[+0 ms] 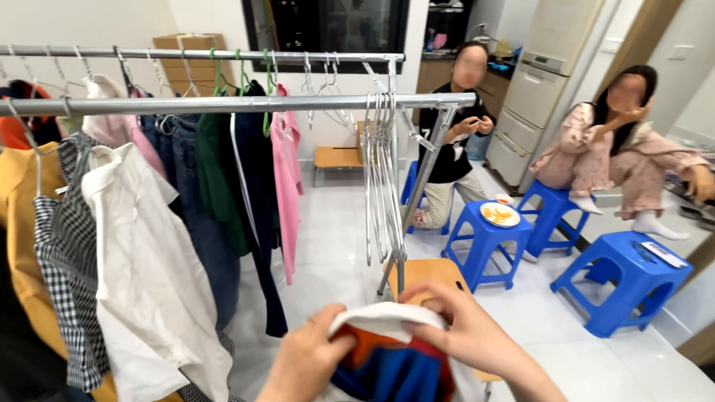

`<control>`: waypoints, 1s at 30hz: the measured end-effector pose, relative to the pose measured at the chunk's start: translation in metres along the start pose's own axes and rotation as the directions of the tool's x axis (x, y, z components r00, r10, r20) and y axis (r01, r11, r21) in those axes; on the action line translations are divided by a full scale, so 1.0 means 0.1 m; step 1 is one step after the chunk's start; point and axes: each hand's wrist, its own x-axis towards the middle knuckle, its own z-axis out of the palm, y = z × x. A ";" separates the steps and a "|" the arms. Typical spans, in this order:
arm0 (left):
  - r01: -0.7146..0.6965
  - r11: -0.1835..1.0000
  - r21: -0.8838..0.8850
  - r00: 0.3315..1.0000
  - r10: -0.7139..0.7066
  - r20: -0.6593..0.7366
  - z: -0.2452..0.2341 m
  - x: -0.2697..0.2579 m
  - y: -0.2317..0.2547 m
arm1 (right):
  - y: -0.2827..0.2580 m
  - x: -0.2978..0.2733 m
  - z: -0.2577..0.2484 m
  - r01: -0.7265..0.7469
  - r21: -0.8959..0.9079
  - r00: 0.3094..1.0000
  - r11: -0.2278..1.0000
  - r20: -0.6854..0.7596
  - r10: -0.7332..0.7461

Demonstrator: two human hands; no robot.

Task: Hanging various garments on a metal clothing rack using hangers

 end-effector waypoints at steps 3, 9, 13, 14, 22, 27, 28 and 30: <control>0.348 0.934 -0.085 0.931 -0.333 0.150 -0.21 0.26 -0.13 | -0.34 0.17 -0.09 0.236 -0.337 0.942 0.911 0.310 -0.129; 0.520 0.851 0.072 0.805 -0.516 0.292 -0.24 0.56 -0.31 | -0.74 1.20 0.24 0.137 -0.618 0.894 0.774 -0.260 -0.366; 0.459 0.857 0.236 0.791 -0.515 0.331 -0.18 0.62 -0.42 | -0.51 1.80 0.47 -0.032 -0.820 0.940 0.571 -0.219 -0.261; 0.452 0.846 0.284 0.778 -0.529 0.338 -0.19 0.60 -0.45 | -0.32 1.99 0.53 -0.026 -0.857 0.936 0.515 -0.202 -0.288; 0.496 0.768 0.405 0.708 -0.628 0.322 -0.31 0.39 -0.73 | -0.61 1.74 0.53 0.106 -0.667 0.889 0.738 -0.269 -0.370; 0.464 0.751 0.469 0.684 -0.641 0.348 -0.25 0.06 -1.12 | -0.65 1.26 0.60 0.187 -0.511 0.905 0.839 -0.243 -0.350; 0.467 0.739 0.486 0.659 -0.657 0.366 -0.26 0.01 -1.20 | -0.59 1.14 0.63 0.228 -0.485 0.911 0.844 -0.199 -0.361; 0.463 0.732 0.499 0.635 -0.667 0.389 -0.27 -0.08 -1.35 | -0.44 0.88 0.70 0.262 -0.457 0.915 0.850 -0.163 -0.369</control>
